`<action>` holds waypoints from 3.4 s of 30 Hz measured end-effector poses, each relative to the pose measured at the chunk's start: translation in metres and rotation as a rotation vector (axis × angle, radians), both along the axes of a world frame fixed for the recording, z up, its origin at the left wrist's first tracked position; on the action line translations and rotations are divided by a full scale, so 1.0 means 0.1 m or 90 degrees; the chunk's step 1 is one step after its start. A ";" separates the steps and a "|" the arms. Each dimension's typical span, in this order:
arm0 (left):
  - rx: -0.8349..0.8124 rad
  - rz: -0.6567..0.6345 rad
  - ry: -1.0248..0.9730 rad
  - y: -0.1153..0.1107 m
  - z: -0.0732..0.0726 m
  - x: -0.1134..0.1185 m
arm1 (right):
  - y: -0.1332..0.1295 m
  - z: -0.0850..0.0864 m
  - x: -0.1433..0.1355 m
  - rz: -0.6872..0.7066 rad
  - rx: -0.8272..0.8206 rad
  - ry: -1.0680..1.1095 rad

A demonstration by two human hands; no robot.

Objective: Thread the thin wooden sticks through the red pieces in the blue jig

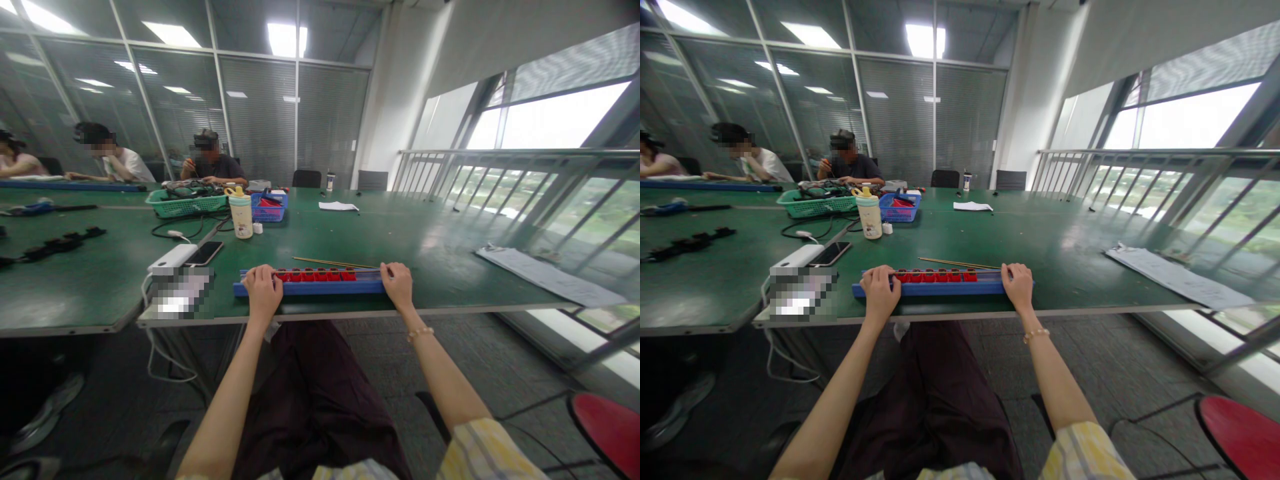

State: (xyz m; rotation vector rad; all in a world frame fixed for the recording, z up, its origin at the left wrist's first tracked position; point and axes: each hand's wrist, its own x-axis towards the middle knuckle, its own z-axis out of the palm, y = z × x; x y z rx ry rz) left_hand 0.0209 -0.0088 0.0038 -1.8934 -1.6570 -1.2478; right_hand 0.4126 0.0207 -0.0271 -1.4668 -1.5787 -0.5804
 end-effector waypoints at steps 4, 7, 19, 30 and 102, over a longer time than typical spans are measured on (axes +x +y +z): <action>0.011 -0.018 0.007 0.00 -0.01 0.00 | 0.00 -0.01 0.01 0.001 0.008 -0.003; 0.015 -0.029 0.006 0.01 -0.01 0.00 | 0.00 -0.01 0.01 0.006 0.008 -0.010; 0.032 -0.066 0.014 0.00 0.00 0.00 | -0.01 0.01 -0.01 0.016 -0.017 -0.053; -0.012 -0.058 0.031 -0.04 0.05 0.02 | -0.02 0.00 0.02 -0.114 -0.003 0.032; 0.001 -0.048 0.034 0.01 0.02 0.00 | 0.35 0.26 0.32 0.025 -0.167 0.047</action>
